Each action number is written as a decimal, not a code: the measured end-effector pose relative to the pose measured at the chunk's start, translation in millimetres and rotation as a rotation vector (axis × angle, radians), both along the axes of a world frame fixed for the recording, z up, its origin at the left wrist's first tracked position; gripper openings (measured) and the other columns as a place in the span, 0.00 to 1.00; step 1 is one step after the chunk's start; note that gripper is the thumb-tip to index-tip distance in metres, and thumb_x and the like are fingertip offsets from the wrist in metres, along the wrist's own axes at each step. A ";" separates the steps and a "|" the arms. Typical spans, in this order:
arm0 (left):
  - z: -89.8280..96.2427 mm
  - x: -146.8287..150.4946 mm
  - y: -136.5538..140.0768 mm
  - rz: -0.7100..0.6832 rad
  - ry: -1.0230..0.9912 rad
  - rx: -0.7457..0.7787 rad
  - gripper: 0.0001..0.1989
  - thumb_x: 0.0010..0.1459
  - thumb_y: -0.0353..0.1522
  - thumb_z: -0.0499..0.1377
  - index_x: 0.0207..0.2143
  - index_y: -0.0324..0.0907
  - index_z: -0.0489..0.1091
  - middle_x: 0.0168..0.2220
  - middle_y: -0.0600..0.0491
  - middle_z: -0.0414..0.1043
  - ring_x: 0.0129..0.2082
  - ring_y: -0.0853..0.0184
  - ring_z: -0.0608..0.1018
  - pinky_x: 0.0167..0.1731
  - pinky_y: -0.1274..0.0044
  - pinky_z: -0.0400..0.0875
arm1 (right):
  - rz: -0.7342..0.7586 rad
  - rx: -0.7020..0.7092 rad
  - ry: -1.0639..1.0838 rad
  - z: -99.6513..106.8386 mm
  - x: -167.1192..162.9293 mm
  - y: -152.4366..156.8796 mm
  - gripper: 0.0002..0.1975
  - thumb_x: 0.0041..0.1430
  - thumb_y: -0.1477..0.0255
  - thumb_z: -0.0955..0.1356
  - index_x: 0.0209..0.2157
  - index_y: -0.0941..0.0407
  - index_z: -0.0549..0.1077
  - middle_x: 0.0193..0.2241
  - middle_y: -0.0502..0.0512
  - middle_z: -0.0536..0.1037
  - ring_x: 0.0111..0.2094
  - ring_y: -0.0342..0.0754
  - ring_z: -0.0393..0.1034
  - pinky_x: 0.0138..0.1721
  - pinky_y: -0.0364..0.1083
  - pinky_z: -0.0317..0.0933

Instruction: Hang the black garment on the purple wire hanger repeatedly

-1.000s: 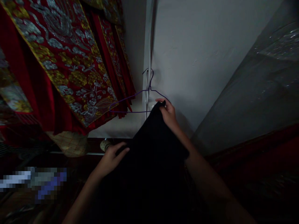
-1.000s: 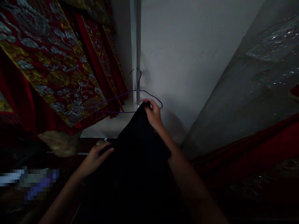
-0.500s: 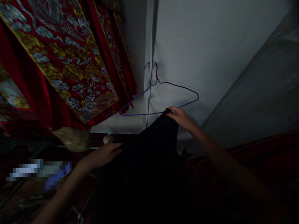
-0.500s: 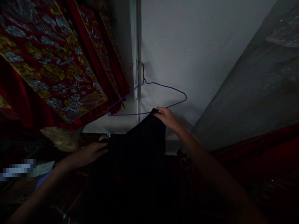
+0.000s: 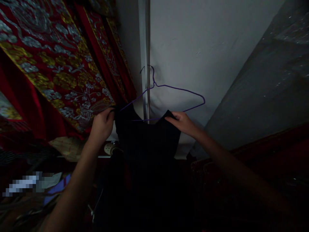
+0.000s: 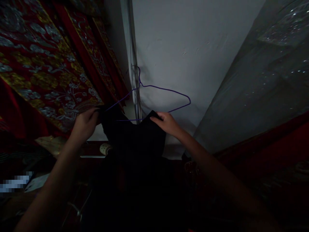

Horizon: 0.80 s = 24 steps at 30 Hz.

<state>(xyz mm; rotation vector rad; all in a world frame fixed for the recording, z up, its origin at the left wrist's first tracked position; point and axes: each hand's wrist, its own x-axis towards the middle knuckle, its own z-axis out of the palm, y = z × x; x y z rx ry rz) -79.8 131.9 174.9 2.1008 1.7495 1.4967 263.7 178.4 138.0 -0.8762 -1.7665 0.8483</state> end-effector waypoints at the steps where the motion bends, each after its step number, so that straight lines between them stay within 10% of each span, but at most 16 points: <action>1: 4.9 7.7 2.7 0.000 0.024 0.027 0.16 0.64 0.34 0.52 0.45 0.40 0.78 0.39 0.47 0.80 0.38 0.59 0.79 0.44 0.72 0.69 | 0.031 -0.002 -0.006 0.2 -4.2 -2.8 0.12 0.56 0.64 0.72 0.24 0.57 0.77 0.22 0.48 0.74 0.25 0.43 0.65 0.28 0.42 0.57; 10: 33.8 54.5 40.6 -0.185 0.151 0.158 0.20 0.63 0.26 0.51 0.54 0.43 0.75 0.50 0.48 0.79 0.49 0.58 0.78 0.53 0.68 0.69 | 0.051 0.095 -0.137 -7.0 -22.3 -14.8 0.11 0.63 0.66 0.68 0.40 0.56 0.81 0.32 0.53 0.81 0.34 0.50 0.73 0.36 0.47 0.65; 13: 25.9 47.4 46.8 -0.157 0.126 0.110 0.19 0.65 0.27 0.51 0.52 0.42 0.76 0.48 0.47 0.80 0.47 0.57 0.80 0.51 0.68 0.70 | -0.123 0.244 -0.133 -3.4 -8.4 -20.9 0.19 0.63 0.70 0.67 0.55 0.54 0.77 0.41 0.56 0.81 0.38 0.50 0.75 0.41 0.49 0.67; 18: 26.9 31.9 49.6 -0.075 0.237 0.105 0.18 0.65 0.29 0.50 0.51 0.39 0.76 0.47 0.43 0.79 0.46 0.56 0.79 0.51 0.66 0.70 | -0.536 0.313 -0.015 6.2 20.3 -25.8 0.40 0.59 0.68 0.71 0.70 0.57 0.57 0.24 0.50 0.77 0.20 0.45 0.65 0.24 0.46 0.63; 24: 39.3 27.8 41.9 -0.041 0.367 0.066 0.18 0.67 0.32 0.49 0.51 0.42 0.75 0.46 0.45 0.78 0.45 0.57 0.79 0.50 0.67 0.71 | -0.617 0.122 -0.094 23.2 58.7 -18.5 0.23 0.52 0.57 0.74 0.45 0.58 0.80 0.26 0.57 0.81 0.26 0.53 0.74 0.26 0.49 0.66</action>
